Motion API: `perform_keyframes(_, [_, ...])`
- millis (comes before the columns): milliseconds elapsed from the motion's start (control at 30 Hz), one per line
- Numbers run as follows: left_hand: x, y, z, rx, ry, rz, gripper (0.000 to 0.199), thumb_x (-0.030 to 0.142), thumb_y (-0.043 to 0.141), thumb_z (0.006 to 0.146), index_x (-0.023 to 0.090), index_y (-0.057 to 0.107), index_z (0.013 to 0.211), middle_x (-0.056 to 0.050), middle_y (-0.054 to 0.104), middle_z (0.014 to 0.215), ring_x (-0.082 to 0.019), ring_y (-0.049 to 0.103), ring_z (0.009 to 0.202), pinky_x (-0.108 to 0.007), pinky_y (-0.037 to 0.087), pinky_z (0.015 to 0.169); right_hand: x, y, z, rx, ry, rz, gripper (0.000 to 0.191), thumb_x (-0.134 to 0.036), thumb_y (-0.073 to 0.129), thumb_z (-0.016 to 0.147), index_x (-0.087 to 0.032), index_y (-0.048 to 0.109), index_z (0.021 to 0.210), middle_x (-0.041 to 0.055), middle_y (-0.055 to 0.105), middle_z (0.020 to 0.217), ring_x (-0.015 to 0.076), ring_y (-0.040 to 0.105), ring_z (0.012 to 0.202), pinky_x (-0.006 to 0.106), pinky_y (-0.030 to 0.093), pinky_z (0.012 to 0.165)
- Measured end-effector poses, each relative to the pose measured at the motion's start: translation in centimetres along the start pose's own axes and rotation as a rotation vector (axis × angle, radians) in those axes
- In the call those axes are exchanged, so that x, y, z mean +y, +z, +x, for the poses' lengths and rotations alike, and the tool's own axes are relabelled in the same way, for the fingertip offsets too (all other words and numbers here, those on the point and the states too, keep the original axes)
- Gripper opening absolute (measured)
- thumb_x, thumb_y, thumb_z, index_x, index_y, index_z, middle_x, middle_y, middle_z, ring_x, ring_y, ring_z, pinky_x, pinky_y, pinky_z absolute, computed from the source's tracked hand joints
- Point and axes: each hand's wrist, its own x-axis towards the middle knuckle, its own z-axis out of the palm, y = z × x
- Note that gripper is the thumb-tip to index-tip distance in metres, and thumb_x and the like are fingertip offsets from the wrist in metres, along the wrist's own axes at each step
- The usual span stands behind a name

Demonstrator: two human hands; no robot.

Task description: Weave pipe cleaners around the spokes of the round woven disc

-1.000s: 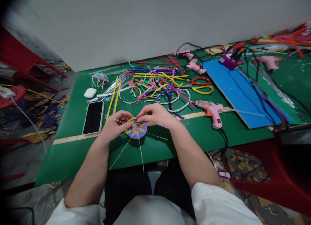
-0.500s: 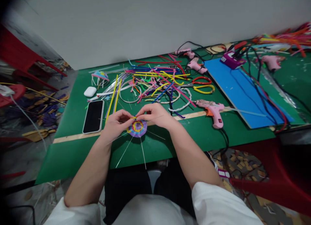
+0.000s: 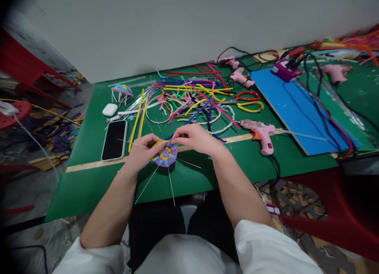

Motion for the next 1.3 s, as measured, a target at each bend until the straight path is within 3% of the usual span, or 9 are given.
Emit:
perform_keyframes(200, [0.2,0.0,-0.1,-0.037,0.010,0.024,0.020,0.034,0.066,0.072,0.015,0.060,0.070,0.000,0.060,0.063,-0.009,0.052,0.055,-0.019,0.042,0.050,0.0,-0.6,-0.3,-0.049,-0.066,-0.097,0.016,-0.028,0.058,0.078,-0.017,0.068,0.073,0.0001,0.065,0.068,0.0114,0.056,0.065,0.022,0.039,0.061])
perform_keyframes(467, [0.3,0.1,-0.1,-0.031,0.018,0.028,0.021,0.035,0.065,0.072,0.016,0.058,0.068,0.001,0.059,0.062,-0.009,0.051,0.055,-0.019,0.041,0.050,-0.7,-1.4,-0.6,-0.105,-0.005,-0.137,0.019,-0.031,0.057,0.078,-0.018,0.070,0.076,0.0009,0.067,0.070,0.0121,0.057,0.063,0.022,0.039,0.056])
perform_keyframes(667, [-0.2,0.1,0.0,-0.031,0.026,0.046,0.022,0.036,0.064,0.074,0.016,0.058,0.069,0.001,0.057,0.063,-0.009,0.050,0.056,-0.019,0.040,0.051,-1.5,-3.9,1.4,-0.365,-0.036,-0.164,0.018,-0.033,0.061,0.075,-0.020,0.073,0.075,-0.0008,0.067,0.064,0.0089,0.051,0.050,0.023,0.033,0.046])
perform_keyframes(800, [-0.3,0.2,-0.1,-0.050,0.027,0.062,0.023,0.037,0.063,0.075,0.015,0.058,0.069,0.001,0.056,0.063,-0.008,0.048,0.055,-0.019,0.038,0.050,-2.3,-4.6,2.3,-0.527,-0.068,-0.256,0.014,-0.031,0.064,0.073,-0.022,0.074,0.077,-0.0010,0.070,0.068,0.0105,0.055,0.052,0.024,0.034,0.046])
perform_keyframes(867, [-0.3,0.3,-0.1,-0.041,0.027,0.040,0.023,0.037,0.063,0.074,0.015,0.057,0.068,0.001,0.056,0.063,-0.009,0.049,0.056,-0.019,0.038,0.051,-2.7,-4.2,2.1,-0.481,-0.083,-0.384,0.009,-0.026,0.064,0.072,-0.024,0.073,0.075,-0.0014,0.070,0.070,0.0116,0.057,0.055,0.024,0.034,0.047])
perform_keyframes(1033, [-0.5,0.4,0.1,-0.015,0.018,0.024,0.023,0.036,0.063,0.074,0.015,0.056,0.067,0.002,0.054,0.061,-0.009,0.048,0.056,-0.020,0.037,0.051,-4.4,-1.8,0.4,-0.191,-0.143,-0.860,0.011,-0.013,0.063,0.071,-0.021,0.067,0.064,0.0025,0.066,0.068,0.0141,0.056,0.057,0.027,0.024,0.048])
perform_keyframes(1167, [-0.9,0.4,0.2,0.018,0.015,0.059,0.022,0.034,0.063,0.073,0.015,0.055,0.065,0.003,0.053,0.061,-0.008,0.047,0.056,-0.019,0.035,0.051,-6.6,0.0,-0.8,-0.225,-0.122,-1.068,0.014,-0.004,0.062,0.067,-0.017,0.065,0.066,0.0069,0.063,0.066,0.0142,0.054,0.056,0.028,0.019,0.048])
perform_keyframes(1300, [-1.0,0.4,0.1,0.018,0.017,0.107,0.017,0.030,0.061,0.073,0.015,0.056,0.066,0.004,0.053,0.060,-0.008,0.044,0.055,-0.019,0.032,0.050,-8.0,0.9,-1.0,-0.320,-0.187,-1.162,0.016,-0.004,0.052,0.076,-0.014,0.065,0.078,0.0078,0.063,0.073,0.0168,0.056,0.066,0.028,0.018,0.048])
